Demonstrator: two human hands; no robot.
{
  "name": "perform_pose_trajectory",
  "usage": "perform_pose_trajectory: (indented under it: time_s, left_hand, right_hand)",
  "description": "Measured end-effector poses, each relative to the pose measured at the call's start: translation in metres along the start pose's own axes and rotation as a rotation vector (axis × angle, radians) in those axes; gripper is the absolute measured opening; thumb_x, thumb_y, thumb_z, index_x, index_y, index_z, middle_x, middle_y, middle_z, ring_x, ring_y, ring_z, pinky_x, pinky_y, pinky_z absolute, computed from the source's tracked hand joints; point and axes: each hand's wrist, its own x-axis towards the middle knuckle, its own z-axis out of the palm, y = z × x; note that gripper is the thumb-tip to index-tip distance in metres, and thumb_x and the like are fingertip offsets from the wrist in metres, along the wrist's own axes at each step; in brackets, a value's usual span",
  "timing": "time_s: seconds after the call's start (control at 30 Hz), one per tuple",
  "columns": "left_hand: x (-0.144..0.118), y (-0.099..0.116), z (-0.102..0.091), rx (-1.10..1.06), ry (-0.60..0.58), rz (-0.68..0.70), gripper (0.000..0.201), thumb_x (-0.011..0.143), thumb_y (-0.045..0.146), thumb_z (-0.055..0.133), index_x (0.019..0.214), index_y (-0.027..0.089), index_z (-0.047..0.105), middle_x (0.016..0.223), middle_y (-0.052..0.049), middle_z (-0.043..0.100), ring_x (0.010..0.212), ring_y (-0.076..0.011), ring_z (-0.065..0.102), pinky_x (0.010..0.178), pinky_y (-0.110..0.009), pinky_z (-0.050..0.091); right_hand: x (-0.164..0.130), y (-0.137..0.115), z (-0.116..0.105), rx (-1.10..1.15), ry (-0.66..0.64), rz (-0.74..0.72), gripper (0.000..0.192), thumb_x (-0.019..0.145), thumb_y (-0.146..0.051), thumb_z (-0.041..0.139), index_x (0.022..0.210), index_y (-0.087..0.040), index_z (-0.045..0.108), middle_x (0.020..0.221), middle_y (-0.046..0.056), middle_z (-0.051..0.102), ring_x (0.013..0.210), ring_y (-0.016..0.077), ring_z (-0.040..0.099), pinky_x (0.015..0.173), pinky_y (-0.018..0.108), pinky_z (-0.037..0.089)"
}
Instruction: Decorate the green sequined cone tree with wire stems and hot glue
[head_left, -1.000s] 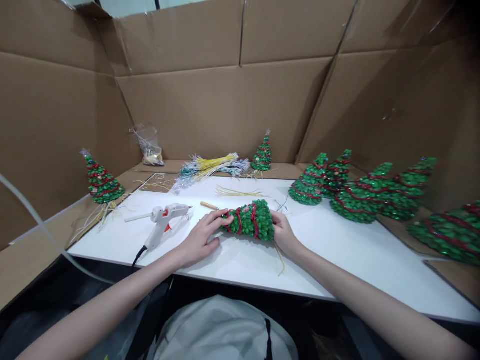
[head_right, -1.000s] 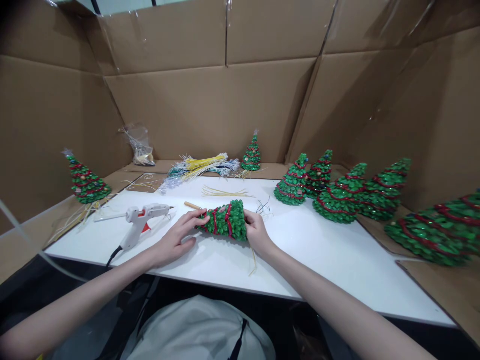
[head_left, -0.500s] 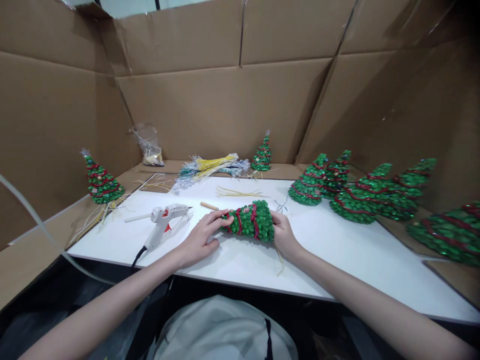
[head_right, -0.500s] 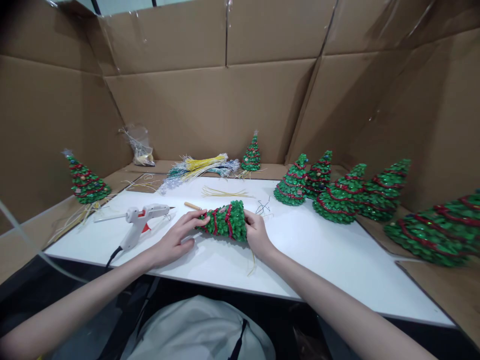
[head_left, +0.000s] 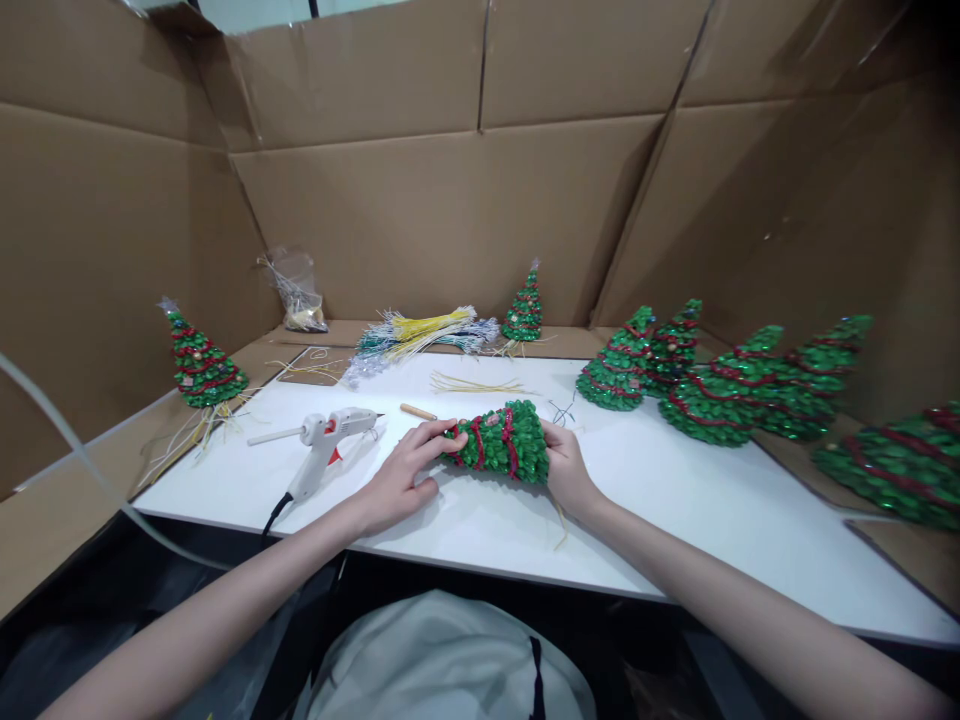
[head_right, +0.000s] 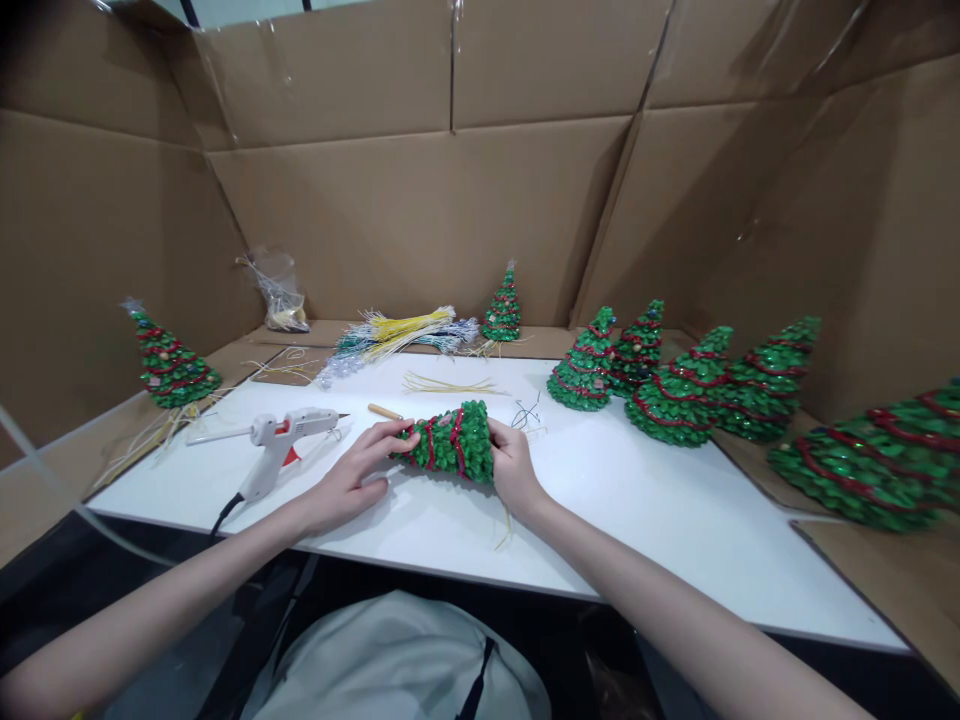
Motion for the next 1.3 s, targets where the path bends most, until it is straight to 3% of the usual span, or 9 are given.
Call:
perform_pose_trajectory:
  time_s: [0.43,0.67,0.87,1.1,1.3]
  left_hand:
    - [-0.0012,0.0013,0.0007,-0.013,0.027,0.012,0.059,0.071,0.003,0.045,0.126,0.025,0.045,0.139,-0.005,0.033,0.128,-0.0216,0.031,0.107,-0.039,0.026]
    - [-0.0038,0.0043,-0.0026,-0.078,0.039,-0.020,0.053,0.080,0.013,0.047,0.130,0.027,0.040,0.141,-0.004,0.034,0.129,-0.0227,0.031,0.108,-0.040,0.024]
    - [-0.0048,0.0048,-0.0024,-0.048,0.048,-0.009,0.049,0.083,0.017,0.046,0.131,0.027,0.041,0.141,-0.004,0.035,0.129,-0.0232,0.032,0.108,-0.040,0.025]
    - [-0.0046,0.0037,0.0006,-0.014,0.039,0.018,0.056,0.079,0.008,0.044,0.131,0.029,0.042,0.142,-0.003,0.032,0.130,-0.0216,0.031,0.108,-0.039,0.026]
    - [-0.0011,0.0022,0.0004,-0.163,0.052,-0.028,0.052,0.075,0.007,0.047,0.123,0.026,0.050,0.137,-0.005,0.037,0.127,-0.0216,0.033,0.108,-0.040,0.026]
  right_hand:
    - [0.0009,0.0026,-0.0003,-0.006,-0.006,-0.013,0.015,0.071,-0.015,0.053,0.073,-0.016,0.068,0.064,-0.001,0.062,0.062,0.0145,0.051,0.057,0.025,0.041]
    - [0.0030,0.0068,-0.0032,0.005,-0.044,-0.019,0.017,0.072,-0.018,0.053,0.081,-0.018,0.068,0.076,0.001,0.066,0.072,0.0177,0.057,0.066,0.027,0.045]
    - [0.0045,0.0028,-0.0006,0.049,-0.008,-0.004,0.017,0.067,-0.016,0.055,0.076,-0.018,0.068,0.072,0.000,0.066,0.066,0.0168,0.055,0.063,0.026,0.045]
    - [0.0038,0.0005,0.0013,0.058,0.014,-0.011,0.019,0.065,-0.013,0.052,0.072,-0.018,0.069,0.069,-0.001,0.066,0.065,0.0158,0.054,0.062,0.025,0.044]
    - [0.0038,0.0013,0.0017,0.032,0.031,-0.017,0.020,0.067,-0.015,0.050,0.074,-0.017,0.068,0.069,0.000,0.066,0.068,0.0176,0.056,0.061,0.025,0.043]
